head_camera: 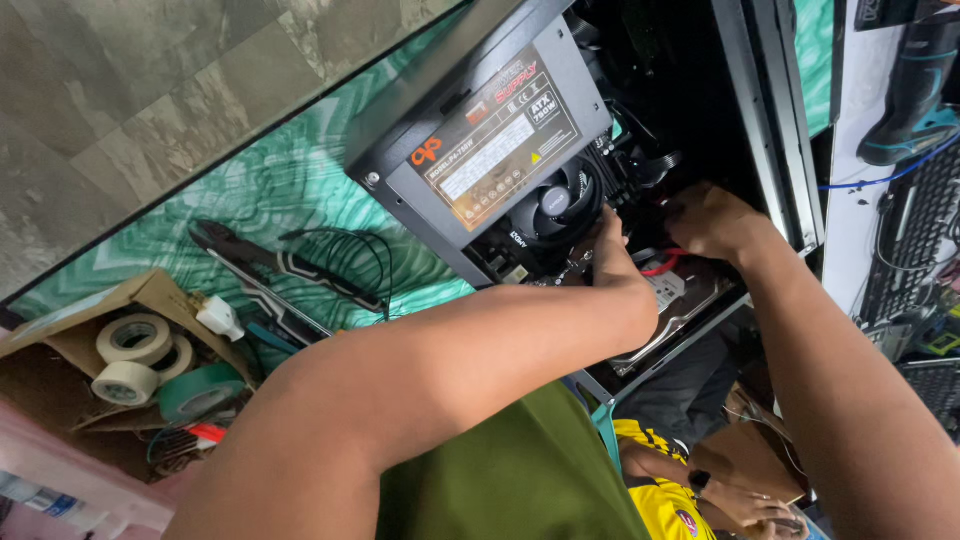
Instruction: The person works inside an open desktop computer case on a workbench, connecting and routing cables and small connectors by hand, using pliers and a screwdriver to secure parts, then repositioning the case and closing its side panel at the end.
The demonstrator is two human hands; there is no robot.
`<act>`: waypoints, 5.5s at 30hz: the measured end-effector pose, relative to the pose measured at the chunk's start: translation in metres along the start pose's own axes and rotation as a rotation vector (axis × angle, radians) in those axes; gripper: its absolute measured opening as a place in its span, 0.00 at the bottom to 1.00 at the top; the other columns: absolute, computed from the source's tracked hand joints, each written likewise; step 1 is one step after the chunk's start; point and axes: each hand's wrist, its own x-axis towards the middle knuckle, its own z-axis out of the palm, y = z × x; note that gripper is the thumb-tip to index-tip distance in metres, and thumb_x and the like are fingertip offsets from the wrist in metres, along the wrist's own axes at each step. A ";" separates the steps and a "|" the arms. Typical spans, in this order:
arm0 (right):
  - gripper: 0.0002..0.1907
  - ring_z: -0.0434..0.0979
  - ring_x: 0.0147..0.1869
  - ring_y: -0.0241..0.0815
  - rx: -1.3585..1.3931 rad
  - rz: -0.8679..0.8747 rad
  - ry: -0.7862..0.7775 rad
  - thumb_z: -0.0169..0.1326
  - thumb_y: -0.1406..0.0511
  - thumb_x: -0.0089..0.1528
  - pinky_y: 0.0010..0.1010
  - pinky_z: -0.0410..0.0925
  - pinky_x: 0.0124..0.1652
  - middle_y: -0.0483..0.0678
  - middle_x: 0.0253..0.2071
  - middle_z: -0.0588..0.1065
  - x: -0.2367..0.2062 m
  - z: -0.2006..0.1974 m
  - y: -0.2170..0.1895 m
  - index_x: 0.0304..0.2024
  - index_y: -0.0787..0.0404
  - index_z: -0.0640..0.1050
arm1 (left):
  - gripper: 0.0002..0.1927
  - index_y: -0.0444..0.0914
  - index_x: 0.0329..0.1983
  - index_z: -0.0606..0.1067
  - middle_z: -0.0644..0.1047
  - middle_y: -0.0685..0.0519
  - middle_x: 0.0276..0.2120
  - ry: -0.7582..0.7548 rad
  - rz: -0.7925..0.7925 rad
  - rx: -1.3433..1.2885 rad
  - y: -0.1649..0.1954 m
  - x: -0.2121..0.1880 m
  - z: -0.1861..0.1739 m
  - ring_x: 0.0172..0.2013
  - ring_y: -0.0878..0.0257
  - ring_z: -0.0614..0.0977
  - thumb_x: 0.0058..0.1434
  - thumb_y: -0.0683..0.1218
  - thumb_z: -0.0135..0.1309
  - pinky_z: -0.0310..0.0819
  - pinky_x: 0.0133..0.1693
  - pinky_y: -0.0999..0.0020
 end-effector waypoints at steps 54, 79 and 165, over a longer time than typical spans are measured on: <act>0.25 0.74 0.43 0.32 1.205 -0.652 0.884 0.62 0.76 0.60 0.24 0.70 0.44 0.41 0.39 0.72 -0.037 -0.161 -0.104 0.60 0.66 0.74 | 0.27 0.34 0.66 0.62 0.74 0.49 0.57 1.501 0.270 -2.032 -0.151 -0.009 0.067 0.56 0.66 0.76 0.63 0.38 0.53 0.69 0.59 0.68; 0.46 0.71 0.60 0.68 0.662 -0.286 0.828 0.60 0.46 0.61 0.51 0.66 0.55 0.69 0.60 0.67 0.011 -0.102 -0.075 0.67 0.66 0.58 | 0.17 0.35 0.50 0.76 0.84 0.50 0.38 1.597 -0.848 -1.535 0.021 -0.102 0.137 0.40 0.65 0.84 0.67 0.52 0.55 0.77 0.46 0.67; 0.15 0.66 0.54 0.48 1.107 -0.453 1.353 0.43 0.75 0.68 0.41 0.63 0.58 0.52 0.51 0.63 0.031 0.052 -0.117 0.57 0.65 0.62 | 0.10 0.36 0.40 0.78 0.80 0.39 0.37 1.204 -1.527 -0.843 -0.126 -0.104 0.252 0.39 0.41 0.83 0.58 0.39 0.48 0.78 0.40 0.46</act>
